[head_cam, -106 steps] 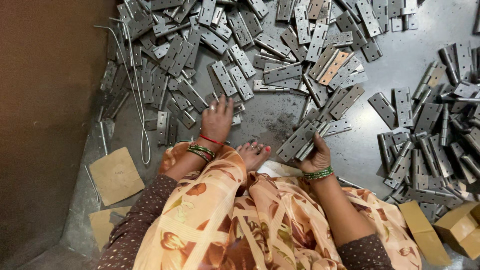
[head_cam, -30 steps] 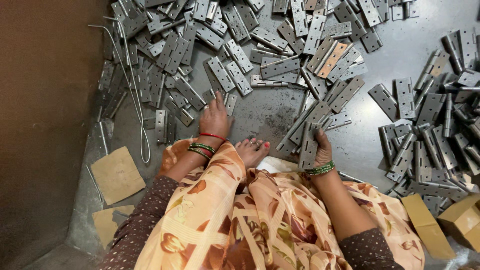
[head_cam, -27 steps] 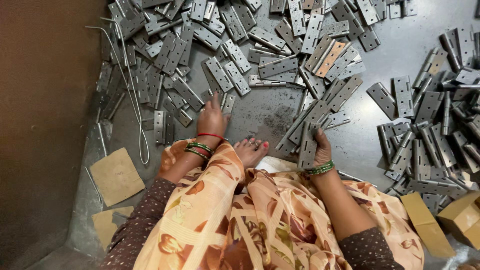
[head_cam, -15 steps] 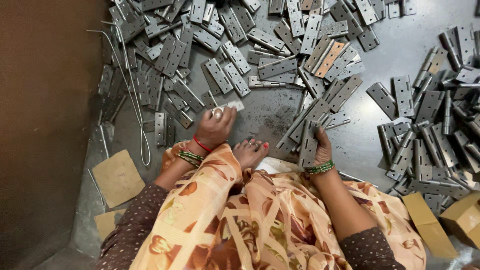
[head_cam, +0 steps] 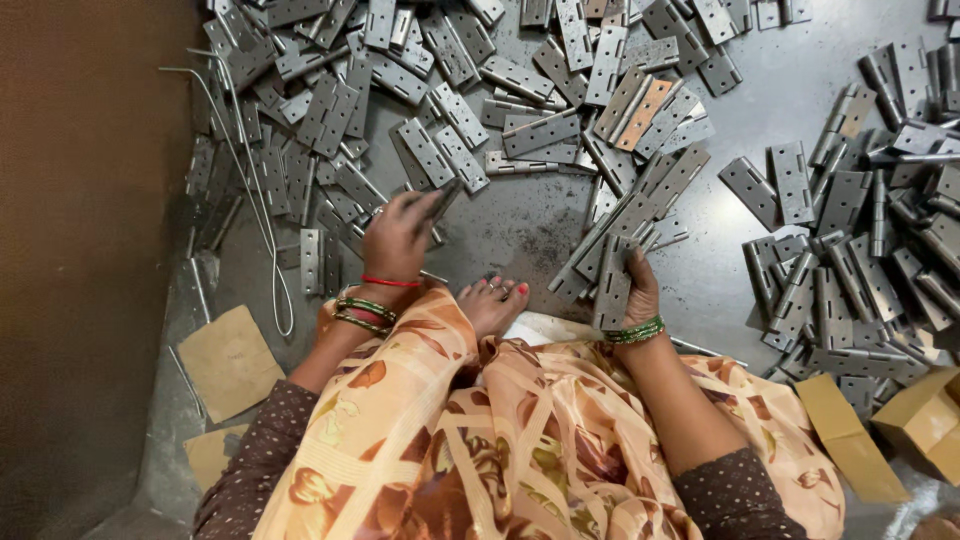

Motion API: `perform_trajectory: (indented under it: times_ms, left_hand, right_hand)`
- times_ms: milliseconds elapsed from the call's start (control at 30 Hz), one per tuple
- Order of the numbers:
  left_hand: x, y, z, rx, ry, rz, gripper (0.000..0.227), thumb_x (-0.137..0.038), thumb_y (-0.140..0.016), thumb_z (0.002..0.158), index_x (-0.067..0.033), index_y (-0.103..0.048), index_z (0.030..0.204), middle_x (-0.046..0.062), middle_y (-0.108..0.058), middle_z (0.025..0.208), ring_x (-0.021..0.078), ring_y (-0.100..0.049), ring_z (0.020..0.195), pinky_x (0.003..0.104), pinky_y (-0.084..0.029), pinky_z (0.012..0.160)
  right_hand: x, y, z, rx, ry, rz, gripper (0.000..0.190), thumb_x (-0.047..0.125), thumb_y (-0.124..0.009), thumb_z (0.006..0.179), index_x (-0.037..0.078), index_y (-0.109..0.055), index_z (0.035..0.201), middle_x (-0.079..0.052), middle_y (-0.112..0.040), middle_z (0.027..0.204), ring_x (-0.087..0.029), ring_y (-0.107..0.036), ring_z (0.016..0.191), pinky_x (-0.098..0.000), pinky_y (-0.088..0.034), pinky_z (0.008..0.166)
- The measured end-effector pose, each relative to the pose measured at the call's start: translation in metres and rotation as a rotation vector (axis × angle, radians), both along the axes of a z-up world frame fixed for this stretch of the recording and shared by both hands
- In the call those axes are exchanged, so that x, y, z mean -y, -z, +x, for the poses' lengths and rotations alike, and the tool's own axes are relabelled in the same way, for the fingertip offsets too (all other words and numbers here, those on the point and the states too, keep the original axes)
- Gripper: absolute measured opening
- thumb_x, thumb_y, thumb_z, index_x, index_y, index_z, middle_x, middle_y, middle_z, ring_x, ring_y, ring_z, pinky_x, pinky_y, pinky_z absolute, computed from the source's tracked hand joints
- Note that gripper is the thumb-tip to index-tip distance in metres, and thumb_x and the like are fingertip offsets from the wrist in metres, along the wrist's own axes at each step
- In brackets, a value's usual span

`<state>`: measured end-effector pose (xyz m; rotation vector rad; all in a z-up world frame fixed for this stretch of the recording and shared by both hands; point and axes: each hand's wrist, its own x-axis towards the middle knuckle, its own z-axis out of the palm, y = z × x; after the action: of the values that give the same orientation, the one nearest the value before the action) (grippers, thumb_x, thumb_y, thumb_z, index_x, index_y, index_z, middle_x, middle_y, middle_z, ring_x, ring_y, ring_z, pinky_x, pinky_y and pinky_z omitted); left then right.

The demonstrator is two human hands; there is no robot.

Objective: The person sits on the floor and sorts a large pile of metal hinges by hand, picking them up and stacking them into neat piles. The person occasionally places sorted hinges into a cardboard box.

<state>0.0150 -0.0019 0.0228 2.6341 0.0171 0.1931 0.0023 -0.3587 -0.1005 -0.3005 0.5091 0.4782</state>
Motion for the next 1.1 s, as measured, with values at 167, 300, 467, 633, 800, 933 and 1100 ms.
perform_trajectory:
  times_ms: [167, 300, 467, 633, 800, 933, 1100]
  left_hand:
    - [0.000, -0.008, 0.016, -0.284, -0.208, -1.238, 0.048, 0.003, -0.069, 0.092, -0.0017, -0.060, 0.139, 0.005, -0.071, 0.125, 0.0126, -0.067, 0.113, 0.028, -0.054, 0.100]
    - [0.007, -0.007, 0.016, -0.305, -0.157, -1.282, 0.047, 0.003, -0.069, 0.093, 0.0004, -0.059, 0.139, 0.008, -0.070, 0.128, 0.0145, -0.066, 0.116, 0.030, -0.053, 0.102]
    - [0.020, -0.028, 0.015, -0.342, -0.114, -1.292, 0.046, 0.002, -0.068, 0.093, 0.0004, -0.059, 0.138, 0.007, -0.069, 0.131, 0.0143, -0.065, 0.120, 0.030, -0.051, 0.105]
    - [0.042, -0.060, 0.017, -0.582, -0.017, -1.481, 0.049, 0.000, -0.068, 0.094, -0.0003, -0.057, 0.141, 0.009, -0.069, 0.127, 0.0164, -0.065, 0.117, 0.032, -0.051, 0.103]
    - [0.097, -0.062, 0.022, -0.698, 0.271, -1.377, 0.048, -0.002, -0.070, 0.094, -0.0027, -0.059, 0.141, 0.007, -0.071, 0.124, 0.0165, -0.066, 0.114, 0.033, -0.053, 0.102]
    - [0.127, -0.058, 0.022, -0.421, 0.309, -0.700, 0.043, -0.002, -0.071, 0.090, -0.0092, -0.066, 0.131, 0.009, -0.073, 0.109, 0.0238, -0.072, 0.099, 0.036, -0.058, 0.086]
    - [0.142, -0.068, 0.009, 0.057, 0.424, -0.042, 0.026, -0.006, -0.064, 0.092, -0.0076, -0.066, 0.118, 0.009, -0.067, 0.095, 0.0293, -0.067, 0.085, 0.041, -0.054, 0.075]
  right_hand:
    - [0.000, 0.000, 0.002, 0.087, 0.005, 0.073, 0.053, 0.037, -0.081, 0.104, -0.002, -0.062, 0.136, -0.020, -0.070, 0.121, -0.032, -0.073, 0.103, -0.0445, -0.065, 0.080]
    - [-0.002, -0.019, 0.005, 0.075, -0.048, 0.036, 0.064, 0.042, -0.082, 0.088, -0.001, -0.063, 0.132, -0.020, -0.072, 0.121, -0.032, -0.074, 0.105, -0.0469, -0.065, 0.084]
    - [-0.003, -0.022, 0.005, 0.039, -0.081, 0.038, 0.065, 0.047, -0.081, 0.084, 0.004, -0.063, 0.130, -0.019, -0.073, 0.119, -0.032, -0.074, 0.106, -0.0507, -0.064, 0.089]
    - [0.001, 0.014, -0.001, 0.092, -0.048, 0.199, 0.060, 0.044, -0.080, 0.100, 0.001, -0.062, 0.137, -0.020, -0.071, 0.127, -0.036, -0.071, 0.110, -0.0546, -0.060, 0.090]
    - [-0.004, 0.020, -0.005, 0.039, -0.168, 0.228, 0.081, 0.051, -0.085, 0.079, 0.007, -0.058, 0.142, -0.015, -0.068, 0.133, -0.033, -0.066, 0.121, -0.0584, -0.056, 0.102]
    - [-0.012, 0.004, -0.007, 0.057, -0.212, 0.223, 0.086, 0.051, -0.085, 0.073, 0.009, -0.056, 0.143, -0.013, -0.065, 0.140, -0.031, -0.064, 0.126, -0.0557, -0.052, 0.108]
    - [-0.015, 0.009, -0.012, 0.091, -0.168, 0.170, 0.079, 0.049, -0.087, 0.077, 0.010, -0.058, 0.140, -0.011, -0.064, 0.138, -0.030, -0.061, 0.127, -0.0537, -0.048, 0.111]
